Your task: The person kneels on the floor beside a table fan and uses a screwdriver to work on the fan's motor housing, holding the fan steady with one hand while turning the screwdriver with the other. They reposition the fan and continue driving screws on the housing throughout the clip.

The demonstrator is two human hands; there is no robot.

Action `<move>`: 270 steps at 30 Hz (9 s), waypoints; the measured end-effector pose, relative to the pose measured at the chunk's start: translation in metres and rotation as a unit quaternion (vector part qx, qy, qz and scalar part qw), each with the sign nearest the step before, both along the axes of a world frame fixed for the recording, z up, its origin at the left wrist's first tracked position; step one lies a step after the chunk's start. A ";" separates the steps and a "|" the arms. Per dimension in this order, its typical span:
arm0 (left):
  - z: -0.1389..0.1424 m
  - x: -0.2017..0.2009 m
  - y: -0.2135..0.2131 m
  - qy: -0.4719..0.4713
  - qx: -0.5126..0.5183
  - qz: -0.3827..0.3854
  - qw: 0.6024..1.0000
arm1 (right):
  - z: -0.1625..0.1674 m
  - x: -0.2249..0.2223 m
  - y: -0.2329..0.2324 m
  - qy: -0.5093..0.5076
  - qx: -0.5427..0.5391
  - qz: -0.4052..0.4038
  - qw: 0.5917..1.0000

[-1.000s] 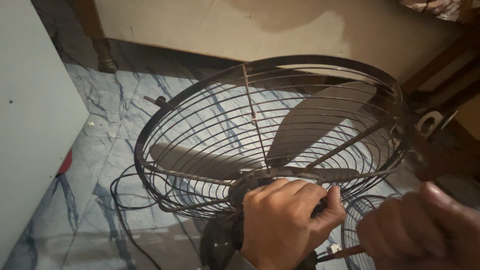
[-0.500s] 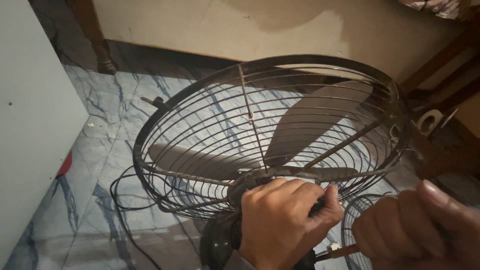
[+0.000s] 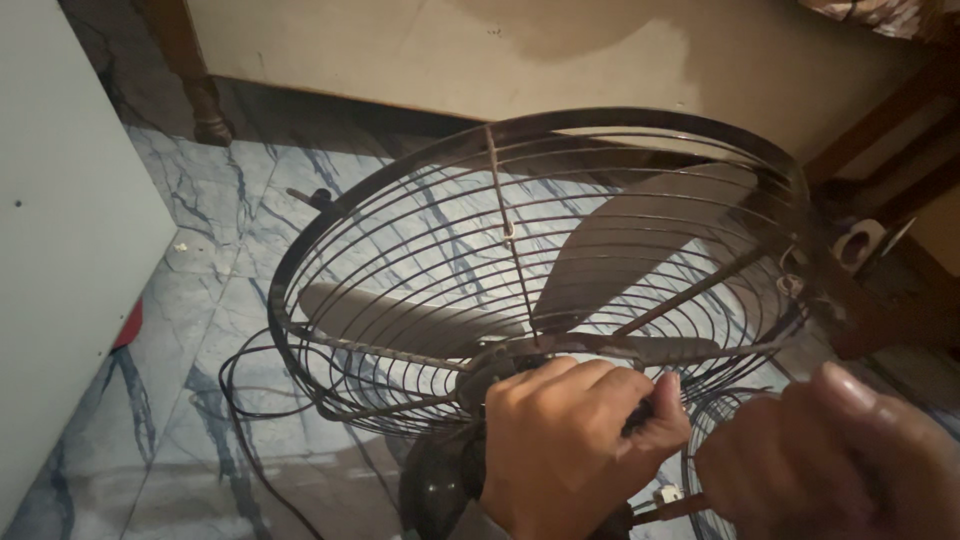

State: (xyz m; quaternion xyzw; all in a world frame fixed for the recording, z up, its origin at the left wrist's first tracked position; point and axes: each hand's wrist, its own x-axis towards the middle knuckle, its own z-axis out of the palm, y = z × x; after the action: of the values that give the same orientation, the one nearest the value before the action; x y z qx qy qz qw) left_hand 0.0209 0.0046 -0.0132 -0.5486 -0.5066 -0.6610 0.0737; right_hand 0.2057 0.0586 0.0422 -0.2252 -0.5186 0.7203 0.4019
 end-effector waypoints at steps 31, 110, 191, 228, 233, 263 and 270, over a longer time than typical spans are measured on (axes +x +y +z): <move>-0.001 -0.006 -0.014 0.024 -0.011 -0.020 0.999 | -0.022 0.004 0.014 0.060 0.005 0.199 0.978; 0.003 -0.004 -0.002 -0.026 0.013 -0.040 0.999 | 0.008 -0.021 -0.010 0.127 -0.034 0.070 0.989; 0.002 -0.009 0.005 -0.010 -0.007 0.030 0.999 | -0.032 0.049 -0.011 -0.192 0.221 -0.116 0.949; -0.001 -0.009 0.004 -0.007 -0.008 0.009 1.000 | -0.021 0.028 -0.025 -0.193 0.344 -0.153 0.906; 0.000 -0.008 0.004 -0.023 -0.016 -0.006 1.000 | -0.016 0.025 -0.020 -0.239 0.325 -0.126 0.906; -0.002 -0.008 0.003 -0.005 -0.021 -0.005 1.000 | 0.012 -0.003 -0.047 -0.410 0.317 -0.246 0.819; -0.004 -0.006 0.006 0.005 -0.006 0.011 1.000 | 0.020 -0.004 -0.045 -0.401 0.330 -0.219 0.826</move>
State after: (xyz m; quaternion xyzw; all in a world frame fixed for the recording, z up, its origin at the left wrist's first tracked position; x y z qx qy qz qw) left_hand 0.0150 0.0101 -0.0167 -0.5467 -0.5162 -0.6544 0.0802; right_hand 0.2020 0.0138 0.0620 -0.4553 -0.7780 0.2460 0.3562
